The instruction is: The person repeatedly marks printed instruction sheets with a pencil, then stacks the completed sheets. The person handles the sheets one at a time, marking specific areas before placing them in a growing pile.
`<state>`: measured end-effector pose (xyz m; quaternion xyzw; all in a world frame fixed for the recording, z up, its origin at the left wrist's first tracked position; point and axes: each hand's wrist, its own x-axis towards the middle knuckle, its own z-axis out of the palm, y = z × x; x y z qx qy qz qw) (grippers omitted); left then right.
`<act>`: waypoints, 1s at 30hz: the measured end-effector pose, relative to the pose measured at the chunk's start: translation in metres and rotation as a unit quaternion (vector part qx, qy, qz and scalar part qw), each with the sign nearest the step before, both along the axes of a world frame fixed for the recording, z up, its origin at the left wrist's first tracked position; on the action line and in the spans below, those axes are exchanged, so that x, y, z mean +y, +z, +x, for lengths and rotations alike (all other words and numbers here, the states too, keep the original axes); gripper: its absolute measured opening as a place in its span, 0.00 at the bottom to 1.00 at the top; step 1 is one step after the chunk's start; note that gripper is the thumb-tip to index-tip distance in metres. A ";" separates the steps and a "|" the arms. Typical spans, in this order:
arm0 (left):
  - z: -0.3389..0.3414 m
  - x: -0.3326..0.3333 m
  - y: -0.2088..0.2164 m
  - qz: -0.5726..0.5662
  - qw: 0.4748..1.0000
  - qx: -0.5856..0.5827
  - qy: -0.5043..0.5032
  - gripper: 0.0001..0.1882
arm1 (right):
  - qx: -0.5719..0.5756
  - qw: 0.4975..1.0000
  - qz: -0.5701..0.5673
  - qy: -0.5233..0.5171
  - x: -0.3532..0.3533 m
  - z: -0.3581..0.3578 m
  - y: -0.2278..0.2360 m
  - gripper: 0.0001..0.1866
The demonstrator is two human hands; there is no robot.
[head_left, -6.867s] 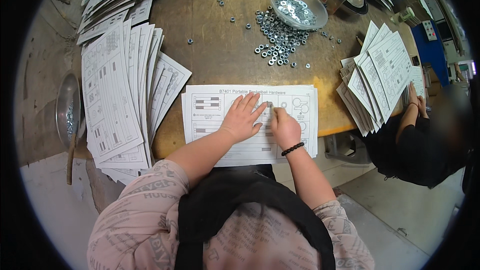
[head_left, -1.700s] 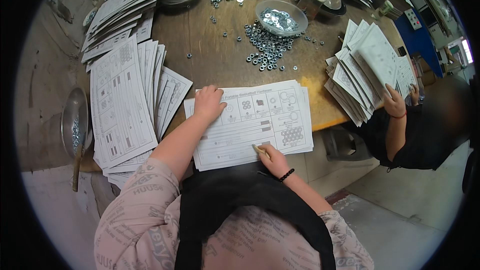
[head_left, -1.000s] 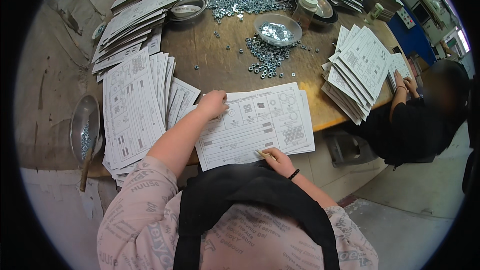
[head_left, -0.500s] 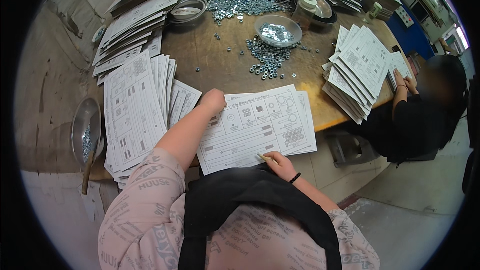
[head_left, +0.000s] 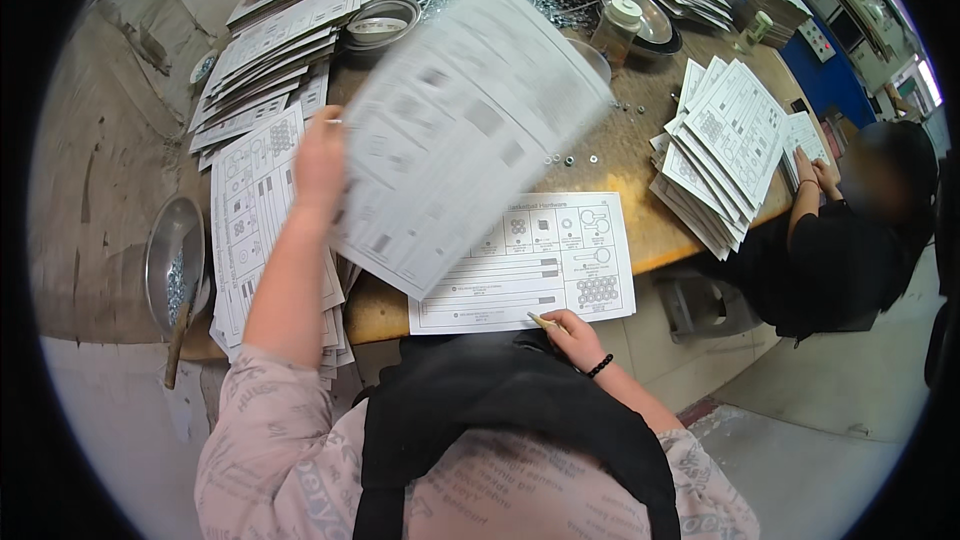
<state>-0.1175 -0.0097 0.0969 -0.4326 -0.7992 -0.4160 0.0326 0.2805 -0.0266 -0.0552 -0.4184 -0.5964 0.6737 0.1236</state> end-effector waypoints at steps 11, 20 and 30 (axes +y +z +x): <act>-0.137 -0.220 -0.005 -0.280 0.878 0.094 0.377 0.17 | 0.024 0.998 -0.063 0.009 0.014 -0.005 -0.005 0.12; 0.081 -0.028 -0.058 -0.089 0.980 -0.122 -0.130 0.28 | -0.063 0.973 0.186 -0.119 0.083 -0.037 0.000 0.12; 0.169 0.024 -0.184 -0.223 0.906 0.106 -0.343 0.32 | -0.262 0.907 0.329 -0.011 0.124 -0.095 0.007 0.10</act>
